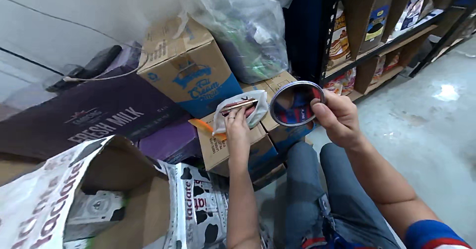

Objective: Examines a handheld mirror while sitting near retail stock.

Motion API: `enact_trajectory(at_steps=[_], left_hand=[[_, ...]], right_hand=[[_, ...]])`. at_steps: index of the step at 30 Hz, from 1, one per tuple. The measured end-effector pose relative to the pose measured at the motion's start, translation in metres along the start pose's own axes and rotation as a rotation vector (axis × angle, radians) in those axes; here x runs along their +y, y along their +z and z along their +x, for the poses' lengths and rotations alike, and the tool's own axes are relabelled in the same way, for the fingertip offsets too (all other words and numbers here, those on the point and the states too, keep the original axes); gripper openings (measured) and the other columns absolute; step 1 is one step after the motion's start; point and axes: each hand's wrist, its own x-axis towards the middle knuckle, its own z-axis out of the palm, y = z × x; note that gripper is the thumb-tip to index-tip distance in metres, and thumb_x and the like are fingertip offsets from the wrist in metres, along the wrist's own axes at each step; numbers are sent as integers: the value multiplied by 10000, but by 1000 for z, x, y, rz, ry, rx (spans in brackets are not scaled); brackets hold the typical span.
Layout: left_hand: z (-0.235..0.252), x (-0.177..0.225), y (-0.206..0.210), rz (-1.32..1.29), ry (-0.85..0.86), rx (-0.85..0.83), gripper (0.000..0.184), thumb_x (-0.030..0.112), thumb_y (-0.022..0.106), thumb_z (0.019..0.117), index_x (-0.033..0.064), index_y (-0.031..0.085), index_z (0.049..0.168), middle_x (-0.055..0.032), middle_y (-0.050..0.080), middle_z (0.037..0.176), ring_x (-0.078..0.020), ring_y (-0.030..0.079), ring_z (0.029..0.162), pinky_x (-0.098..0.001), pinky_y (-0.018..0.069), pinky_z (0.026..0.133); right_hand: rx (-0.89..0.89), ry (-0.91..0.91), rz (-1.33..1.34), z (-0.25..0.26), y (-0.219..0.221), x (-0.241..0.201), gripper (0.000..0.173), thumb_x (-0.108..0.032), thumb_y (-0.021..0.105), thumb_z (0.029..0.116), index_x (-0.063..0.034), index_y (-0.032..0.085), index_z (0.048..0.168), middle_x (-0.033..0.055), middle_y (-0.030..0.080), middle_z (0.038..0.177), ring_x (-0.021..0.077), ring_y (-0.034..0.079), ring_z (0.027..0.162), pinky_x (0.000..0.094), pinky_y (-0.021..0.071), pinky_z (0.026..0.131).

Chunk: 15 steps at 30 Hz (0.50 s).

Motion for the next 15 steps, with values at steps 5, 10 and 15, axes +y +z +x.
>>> enact_trajectory(at_steps=[5, 10, 15], left_hand=[[-2, -13, 4, 10, 110, 154, 269, 46, 539, 1018, -2, 712, 1218, -237, 656, 1290, -472, 579, 1230, -595, 451, 1031], [10, -26, -22, -5, 97, 253, 284, 97, 512, 1046, -15, 691, 1237, -240, 668, 1239, -433, 601, 1189, -552, 460, 1021], [18, -24, -35, -20, 72, 126, 258, 92, 524, 1047, -41, 696, 1186, -239, 701, 1160, -392, 677, 1093, -545, 519, 961]], right_hand=[[3, -5, 7, -1, -5, -2, 309, -268, 433, 1106, -62, 568, 919, -75, 565, 726, -84, 561, 680, 100, 497, 626], [15, 20, 0, -3, -9, -3, 306, -313, 416, 1113, -109, 582, 957, -101, 585, 756, -95, 573, 698, 89, 499, 630], [26, 41, 11, -2, -4, 4, 287, -348, 420, 1110, -176, 601, 968, -161, 614, 774, -117, 594, 709, 74, 512, 633]])
